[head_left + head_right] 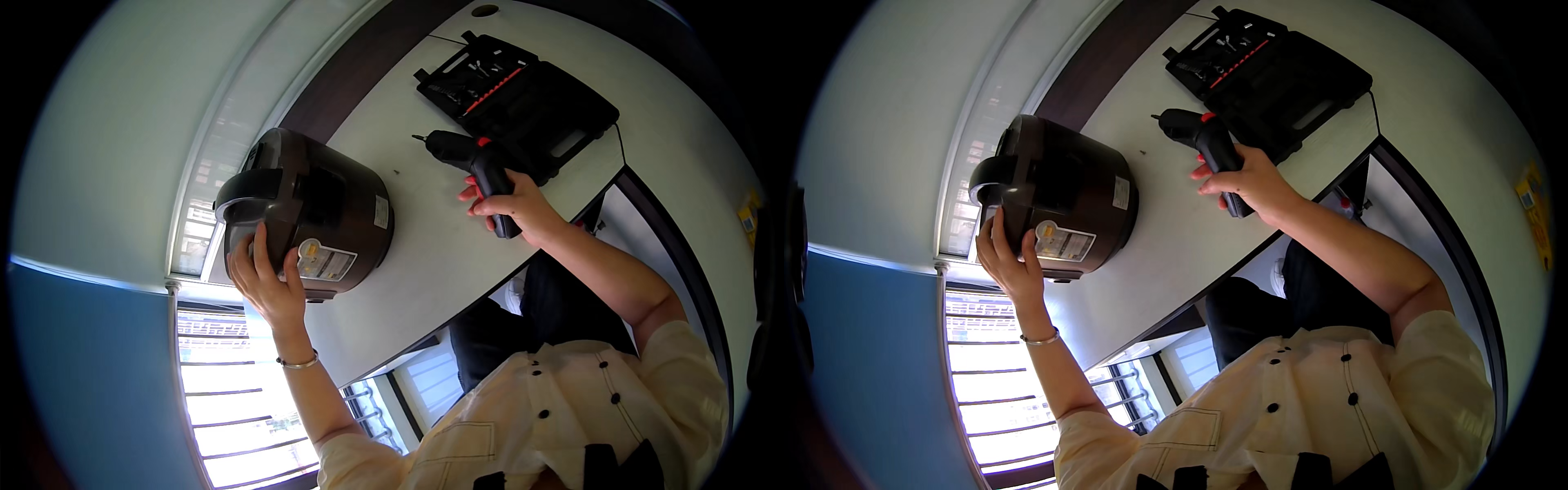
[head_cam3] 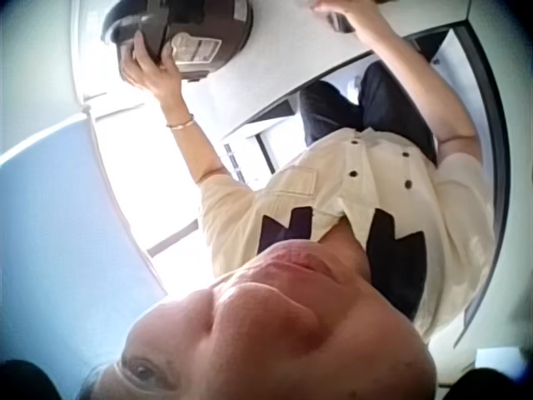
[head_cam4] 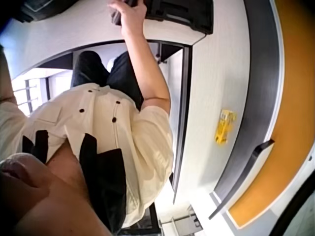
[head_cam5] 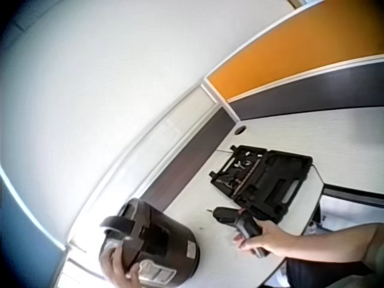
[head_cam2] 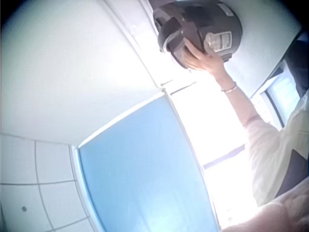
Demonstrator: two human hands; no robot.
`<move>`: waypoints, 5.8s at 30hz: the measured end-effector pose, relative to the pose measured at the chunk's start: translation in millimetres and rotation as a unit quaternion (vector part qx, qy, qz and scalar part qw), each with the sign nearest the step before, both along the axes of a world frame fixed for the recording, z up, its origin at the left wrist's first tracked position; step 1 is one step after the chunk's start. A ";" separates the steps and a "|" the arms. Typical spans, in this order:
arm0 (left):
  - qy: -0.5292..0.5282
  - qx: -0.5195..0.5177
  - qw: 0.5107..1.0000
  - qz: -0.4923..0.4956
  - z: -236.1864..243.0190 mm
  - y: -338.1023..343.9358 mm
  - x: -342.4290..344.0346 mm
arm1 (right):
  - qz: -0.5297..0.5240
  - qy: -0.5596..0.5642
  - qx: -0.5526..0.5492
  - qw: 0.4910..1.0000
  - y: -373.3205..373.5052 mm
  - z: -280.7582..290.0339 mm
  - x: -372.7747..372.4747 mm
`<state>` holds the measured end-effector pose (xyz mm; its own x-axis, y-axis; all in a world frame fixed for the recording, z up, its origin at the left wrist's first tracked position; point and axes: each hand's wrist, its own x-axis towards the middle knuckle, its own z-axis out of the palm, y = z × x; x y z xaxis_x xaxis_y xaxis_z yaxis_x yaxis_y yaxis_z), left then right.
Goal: The person uses a cordless drill to remove screws from the side and bottom of a rice cooker. They rotate the appliance to access different screw locations and place removed screws on the table.
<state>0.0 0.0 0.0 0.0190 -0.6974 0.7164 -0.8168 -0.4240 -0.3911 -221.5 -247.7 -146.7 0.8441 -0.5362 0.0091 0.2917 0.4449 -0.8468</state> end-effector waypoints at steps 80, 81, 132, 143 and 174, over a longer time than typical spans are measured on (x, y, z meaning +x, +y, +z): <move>0.224 -0.095 0.958 -0.154 -46.7 30.8 -66.0 | -0.026 0.177 -0.106 0.978 8.2 14.5 15.8; 0.227 -0.119 0.958 -0.128 -43.0 38.5 -60.9 | -0.027 0.173 -0.112 0.978 6.7 13.6 16.9; 0.389 -0.162 0.905 -0.054 10.9 89.1 50.6 | 0.014 0.124 -0.083 0.989 -3.7 6.9 18.0; 0.138 0.026 0.984 -0.109 -27.9 28.2 -56.8 | -0.026 0.136 -0.076 0.987 1.2 6.3 19.5; 0.339 0.177 0.912 -0.147 -132.5 -157.0 -22.3 | -0.029 0.141 -0.083 0.986 -0.1 8.4 16.7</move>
